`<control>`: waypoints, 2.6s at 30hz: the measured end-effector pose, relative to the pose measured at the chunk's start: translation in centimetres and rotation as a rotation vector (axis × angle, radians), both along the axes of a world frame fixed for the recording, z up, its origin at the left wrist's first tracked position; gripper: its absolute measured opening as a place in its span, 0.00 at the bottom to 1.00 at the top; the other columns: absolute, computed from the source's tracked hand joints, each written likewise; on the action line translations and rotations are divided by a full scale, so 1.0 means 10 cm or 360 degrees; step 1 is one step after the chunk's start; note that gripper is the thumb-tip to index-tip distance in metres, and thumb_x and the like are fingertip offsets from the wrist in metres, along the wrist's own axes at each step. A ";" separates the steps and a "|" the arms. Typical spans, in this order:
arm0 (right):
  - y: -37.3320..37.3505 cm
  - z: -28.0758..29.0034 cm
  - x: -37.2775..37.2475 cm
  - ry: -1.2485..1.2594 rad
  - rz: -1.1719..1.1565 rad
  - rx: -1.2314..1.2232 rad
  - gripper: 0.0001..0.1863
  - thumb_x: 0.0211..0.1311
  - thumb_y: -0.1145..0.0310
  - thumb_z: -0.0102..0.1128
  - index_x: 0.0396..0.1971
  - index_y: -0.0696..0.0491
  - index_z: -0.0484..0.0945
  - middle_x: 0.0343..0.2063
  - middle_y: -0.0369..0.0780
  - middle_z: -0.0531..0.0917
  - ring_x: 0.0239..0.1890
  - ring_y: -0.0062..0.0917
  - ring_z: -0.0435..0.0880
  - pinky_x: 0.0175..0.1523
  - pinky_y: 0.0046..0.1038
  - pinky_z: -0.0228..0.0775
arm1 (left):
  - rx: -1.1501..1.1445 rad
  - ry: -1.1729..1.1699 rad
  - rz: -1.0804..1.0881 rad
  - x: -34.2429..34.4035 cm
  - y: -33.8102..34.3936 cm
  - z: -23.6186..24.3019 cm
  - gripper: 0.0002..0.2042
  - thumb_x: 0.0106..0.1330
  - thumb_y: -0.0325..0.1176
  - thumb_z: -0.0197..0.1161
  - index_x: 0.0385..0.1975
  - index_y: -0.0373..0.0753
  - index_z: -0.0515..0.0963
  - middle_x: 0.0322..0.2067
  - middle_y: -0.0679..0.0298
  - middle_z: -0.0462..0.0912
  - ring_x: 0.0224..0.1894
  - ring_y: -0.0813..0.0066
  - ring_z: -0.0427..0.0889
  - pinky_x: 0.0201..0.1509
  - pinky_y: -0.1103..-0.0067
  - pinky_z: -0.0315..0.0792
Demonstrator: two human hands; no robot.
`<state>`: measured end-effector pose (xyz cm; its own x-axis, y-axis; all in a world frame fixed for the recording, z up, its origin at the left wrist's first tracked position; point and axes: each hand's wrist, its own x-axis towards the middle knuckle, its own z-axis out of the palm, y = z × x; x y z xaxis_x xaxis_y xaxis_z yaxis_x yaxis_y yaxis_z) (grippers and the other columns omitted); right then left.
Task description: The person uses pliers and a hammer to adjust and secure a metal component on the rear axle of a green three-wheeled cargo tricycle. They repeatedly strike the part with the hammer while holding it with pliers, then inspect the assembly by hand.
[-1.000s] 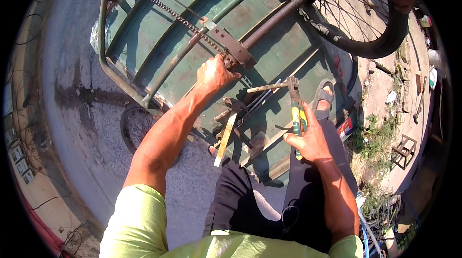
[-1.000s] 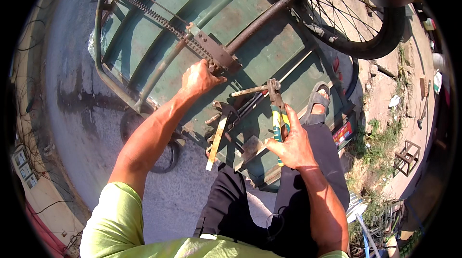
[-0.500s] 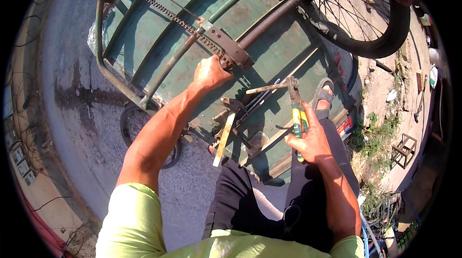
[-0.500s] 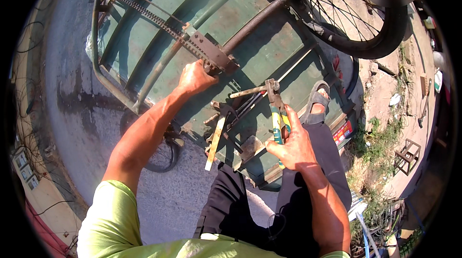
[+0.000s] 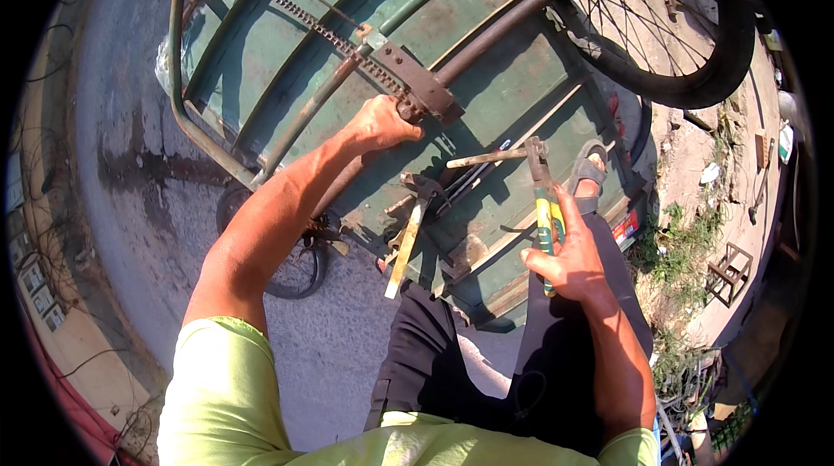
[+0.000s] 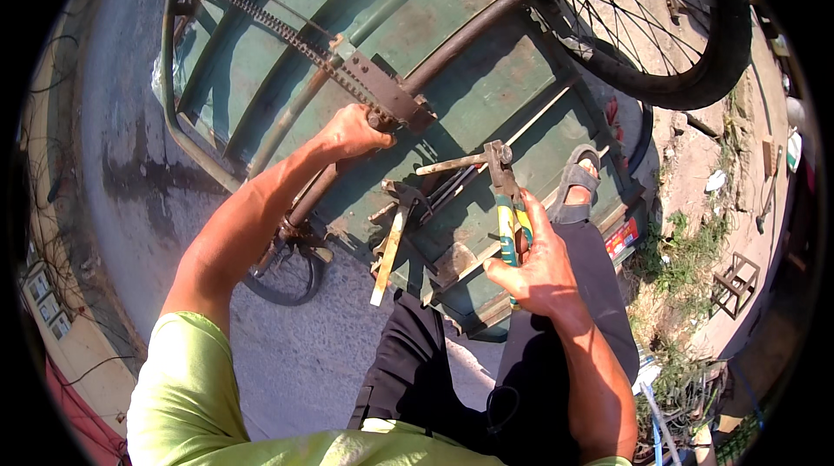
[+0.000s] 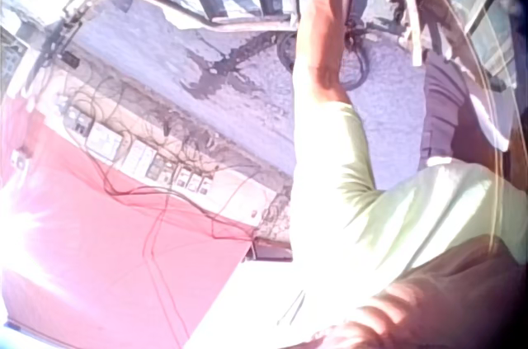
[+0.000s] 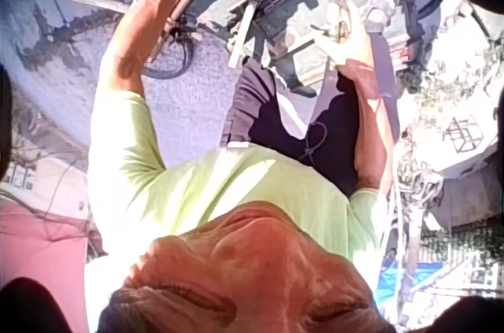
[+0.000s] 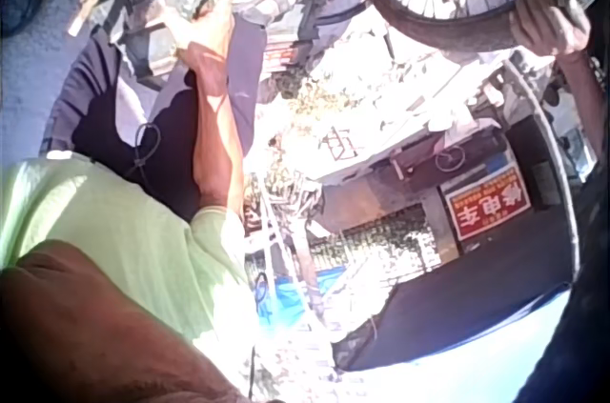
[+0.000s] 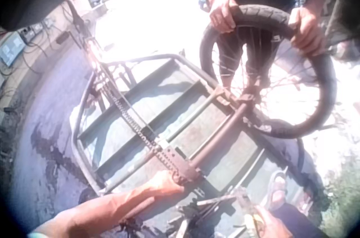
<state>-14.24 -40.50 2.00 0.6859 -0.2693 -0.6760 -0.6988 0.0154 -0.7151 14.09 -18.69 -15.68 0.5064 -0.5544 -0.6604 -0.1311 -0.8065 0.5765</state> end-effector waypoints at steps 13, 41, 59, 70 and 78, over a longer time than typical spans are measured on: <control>-0.04 0.04 0.04 0.0076 0.0119 -0.0076 0.50 0.50 0.74 0.71 0.75 0.57 0.57 0.40 0.35 0.78 0.35 0.15 0.76 0.41 0.22 0.74 | -0.0216 0.1196 -0.0020 0.28 0.06 -0.04 0.22 0.59 0.41 0.74 0.46 0.33 0.78 0.28 0.62 0.80 0.26 0.70 0.83 0.31 0.74 0.79; -0.01 0.01 0.07 0.0092 0.0168 -0.0171 0.51 0.48 0.71 0.72 0.74 0.59 0.58 0.31 0.34 0.78 0.32 0.16 0.73 0.38 0.23 0.71 | 0.0380 -0.0553 0.0189 -0.38 -0.24 0.39 0.28 0.49 0.47 0.76 0.45 0.31 0.81 0.42 0.43 0.87 0.47 0.45 0.88 0.52 0.59 0.81; 0.01 -0.05 0.07 0.0185 0.0243 -0.0210 0.51 0.47 0.71 0.72 0.74 0.58 0.58 0.36 0.37 0.79 0.35 0.16 0.76 0.41 0.23 0.73 | -0.0326 0.0834 -0.0048 0.24 0.05 -0.03 0.22 0.54 0.44 0.73 0.45 0.36 0.81 0.28 0.63 0.83 0.30 0.72 0.82 0.37 0.74 0.76; 0.06 0.02 0.15 0.0176 0.0172 -0.0115 0.50 0.50 0.74 0.72 0.75 0.58 0.58 0.39 0.38 0.81 0.37 0.17 0.77 0.42 0.23 0.74 | -0.0063 -0.0163 0.0049 -0.13 0.02 0.28 0.37 0.51 0.56 0.79 0.52 0.33 0.78 0.47 0.49 0.84 0.53 0.53 0.83 0.60 0.62 0.75; 0.13 -0.02 0.11 0.0203 0.0170 -0.0103 0.50 0.49 0.73 0.72 0.74 0.58 0.59 0.36 0.38 0.80 0.36 0.17 0.76 0.41 0.23 0.73 | 0.0291 -0.0653 0.0247 -0.49 -0.20 0.30 0.31 0.51 0.47 0.80 0.48 0.31 0.77 0.47 0.43 0.83 0.51 0.43 0.84 0.55 0.58 0.78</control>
<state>-13.13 -39.19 1.79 0.6226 -0.2455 -0.7430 -0.7792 -0.1070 -0.6176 9.19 -20.64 -12.66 0.8137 -0.3445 -0.4681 -0.1881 -0.9181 0.3488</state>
